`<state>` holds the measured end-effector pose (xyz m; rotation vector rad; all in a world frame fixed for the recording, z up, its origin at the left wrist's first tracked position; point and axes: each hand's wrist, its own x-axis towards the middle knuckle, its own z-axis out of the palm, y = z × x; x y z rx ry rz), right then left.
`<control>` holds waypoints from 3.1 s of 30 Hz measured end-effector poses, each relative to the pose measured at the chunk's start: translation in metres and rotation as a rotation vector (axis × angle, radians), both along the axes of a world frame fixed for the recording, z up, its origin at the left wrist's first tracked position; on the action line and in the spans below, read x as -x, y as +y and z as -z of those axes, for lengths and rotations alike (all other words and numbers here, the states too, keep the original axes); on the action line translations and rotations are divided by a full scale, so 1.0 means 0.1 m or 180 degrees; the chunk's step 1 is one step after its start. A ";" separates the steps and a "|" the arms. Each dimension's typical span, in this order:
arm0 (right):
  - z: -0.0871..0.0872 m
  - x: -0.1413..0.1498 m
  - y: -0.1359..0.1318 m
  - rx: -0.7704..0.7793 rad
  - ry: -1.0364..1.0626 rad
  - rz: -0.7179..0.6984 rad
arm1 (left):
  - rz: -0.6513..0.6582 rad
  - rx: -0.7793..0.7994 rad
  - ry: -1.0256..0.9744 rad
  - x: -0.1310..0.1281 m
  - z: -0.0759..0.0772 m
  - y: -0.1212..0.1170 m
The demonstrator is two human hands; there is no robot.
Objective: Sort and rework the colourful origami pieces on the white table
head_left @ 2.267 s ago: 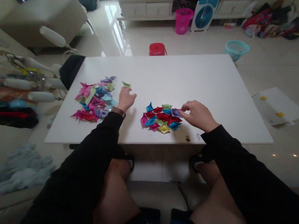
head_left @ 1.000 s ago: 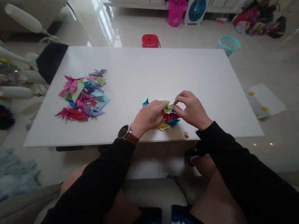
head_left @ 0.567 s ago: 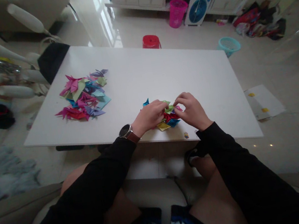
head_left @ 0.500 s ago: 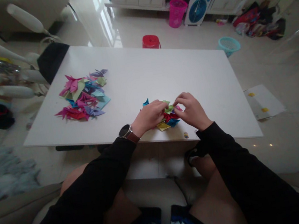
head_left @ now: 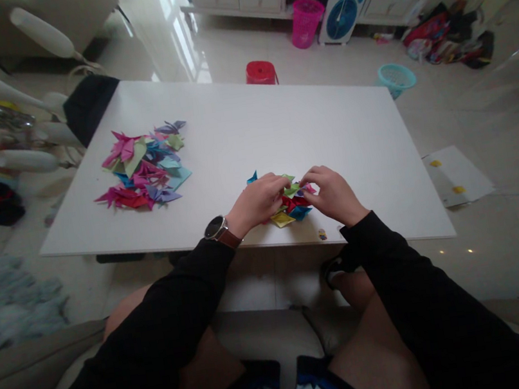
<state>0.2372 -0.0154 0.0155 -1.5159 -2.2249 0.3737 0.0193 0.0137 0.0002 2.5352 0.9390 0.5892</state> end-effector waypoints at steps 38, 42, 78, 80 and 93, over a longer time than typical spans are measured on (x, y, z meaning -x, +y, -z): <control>-0.08 0.05 -0.03 -0.0221 0.0321 -0.0015 | -0.1427 0.0187 0.0174 0.17 0.14 0.78; -0.08 0.01 -0.04 -0.0246 0.0292 -0.0027 | -0.1507 0.0379 0.0620 -0.11 0.27 0.88; -0.06 -0.17 -0.05 -0.0493 0.0312 -0.0046 | -0.3916 0.1186 0.0174 2.27 0.31 0.51; -0.06 -0.19 -0.05 -0.0500 0.0300 -0.0011 | -0.3921 0.1057 0.0047 2.26 0.28 0.49; -0.12 -0.17 -0.09 -0.0491 0.0303 -0.0007 | -0.2523 0.1642 -0.1697 0.71 -0.18 0.25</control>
